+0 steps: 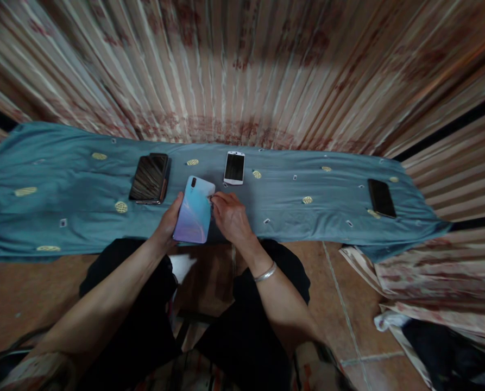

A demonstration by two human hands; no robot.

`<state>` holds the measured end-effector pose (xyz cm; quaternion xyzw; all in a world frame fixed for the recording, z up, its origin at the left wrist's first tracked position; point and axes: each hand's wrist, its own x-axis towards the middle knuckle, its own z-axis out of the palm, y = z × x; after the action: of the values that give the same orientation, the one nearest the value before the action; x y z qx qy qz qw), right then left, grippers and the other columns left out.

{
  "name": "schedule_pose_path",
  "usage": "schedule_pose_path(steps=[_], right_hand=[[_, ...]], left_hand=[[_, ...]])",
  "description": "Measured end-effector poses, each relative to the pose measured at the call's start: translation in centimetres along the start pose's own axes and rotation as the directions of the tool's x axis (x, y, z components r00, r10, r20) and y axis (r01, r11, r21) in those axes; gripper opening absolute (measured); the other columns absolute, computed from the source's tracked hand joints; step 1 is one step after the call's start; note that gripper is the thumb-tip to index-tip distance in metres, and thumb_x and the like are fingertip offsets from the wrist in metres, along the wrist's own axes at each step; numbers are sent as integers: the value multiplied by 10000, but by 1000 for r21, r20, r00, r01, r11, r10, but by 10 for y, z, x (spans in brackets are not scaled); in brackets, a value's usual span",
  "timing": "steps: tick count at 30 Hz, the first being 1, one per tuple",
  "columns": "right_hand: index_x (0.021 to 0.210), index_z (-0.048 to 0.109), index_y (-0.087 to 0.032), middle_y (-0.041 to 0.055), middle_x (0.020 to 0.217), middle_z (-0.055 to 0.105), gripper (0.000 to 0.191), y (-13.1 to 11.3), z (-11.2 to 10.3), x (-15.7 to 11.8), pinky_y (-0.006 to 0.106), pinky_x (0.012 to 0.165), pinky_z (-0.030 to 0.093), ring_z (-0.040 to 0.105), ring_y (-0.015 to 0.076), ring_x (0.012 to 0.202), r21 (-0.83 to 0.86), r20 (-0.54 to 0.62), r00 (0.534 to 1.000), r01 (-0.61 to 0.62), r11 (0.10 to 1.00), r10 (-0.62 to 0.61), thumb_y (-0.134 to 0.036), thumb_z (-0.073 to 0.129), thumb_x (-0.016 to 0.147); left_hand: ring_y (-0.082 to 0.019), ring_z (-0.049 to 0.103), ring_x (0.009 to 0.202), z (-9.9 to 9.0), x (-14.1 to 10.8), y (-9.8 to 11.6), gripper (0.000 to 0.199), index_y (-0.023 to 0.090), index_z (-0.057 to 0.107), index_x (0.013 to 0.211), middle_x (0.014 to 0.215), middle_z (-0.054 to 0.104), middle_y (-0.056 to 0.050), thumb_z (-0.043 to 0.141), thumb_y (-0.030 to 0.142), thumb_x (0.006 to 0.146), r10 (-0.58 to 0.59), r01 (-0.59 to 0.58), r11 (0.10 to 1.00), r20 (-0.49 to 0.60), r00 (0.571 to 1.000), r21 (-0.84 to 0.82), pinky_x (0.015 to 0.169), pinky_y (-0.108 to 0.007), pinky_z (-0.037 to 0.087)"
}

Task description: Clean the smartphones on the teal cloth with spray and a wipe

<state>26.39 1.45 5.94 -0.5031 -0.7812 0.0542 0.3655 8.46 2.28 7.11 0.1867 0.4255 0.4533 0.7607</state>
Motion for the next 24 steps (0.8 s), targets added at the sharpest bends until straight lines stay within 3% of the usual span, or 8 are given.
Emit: schedule_pose_path(steps=[5, 14, 24], right_hand=[[1085, 768, -227, 117, 1207, 781, 273, 2, -1, 0, 420, 1003, 588, 711, 257, 1063, 9, -6, 1000, -8, 1000, 8, -135, 516, 1035], [1102, 770, -222, 118, 1209, 781, 267, -12, 4, -4, 445, 1011, 606, 714, 256, 1039, 39, 25, 999, 34, 999, -35, -153, 518, 1051], [1103, 769, -216, 128, 1228, 779, 265, -7, 1, -4, 462, 1012, 604, 711, 268, 1067, 25, 8, 1000, 16, 1000, -16, -148, 519, 1046]], left_hand=[[-177, 722, 629, 7, -5, 1, 429, 129, 790, 931, 762, 789, -72, 638, 522, 1014, 22, -19, 999, -68, 997, 48, 675, -279, 607], [-144, 679, 581, 1, 0, 5, 377, 149, 759, 872, 725, 767, -36, 687, 500, 989, 75, -74, 997, -108, 991, 8, 641, -252, 564], [-169, 701, 614, 5, -2, 1, 391, 156, 759, 871, 718, 766, -45, 718, 535, 958, 45, -44, 999, -61, 997, 16, 662, -274, 580]])
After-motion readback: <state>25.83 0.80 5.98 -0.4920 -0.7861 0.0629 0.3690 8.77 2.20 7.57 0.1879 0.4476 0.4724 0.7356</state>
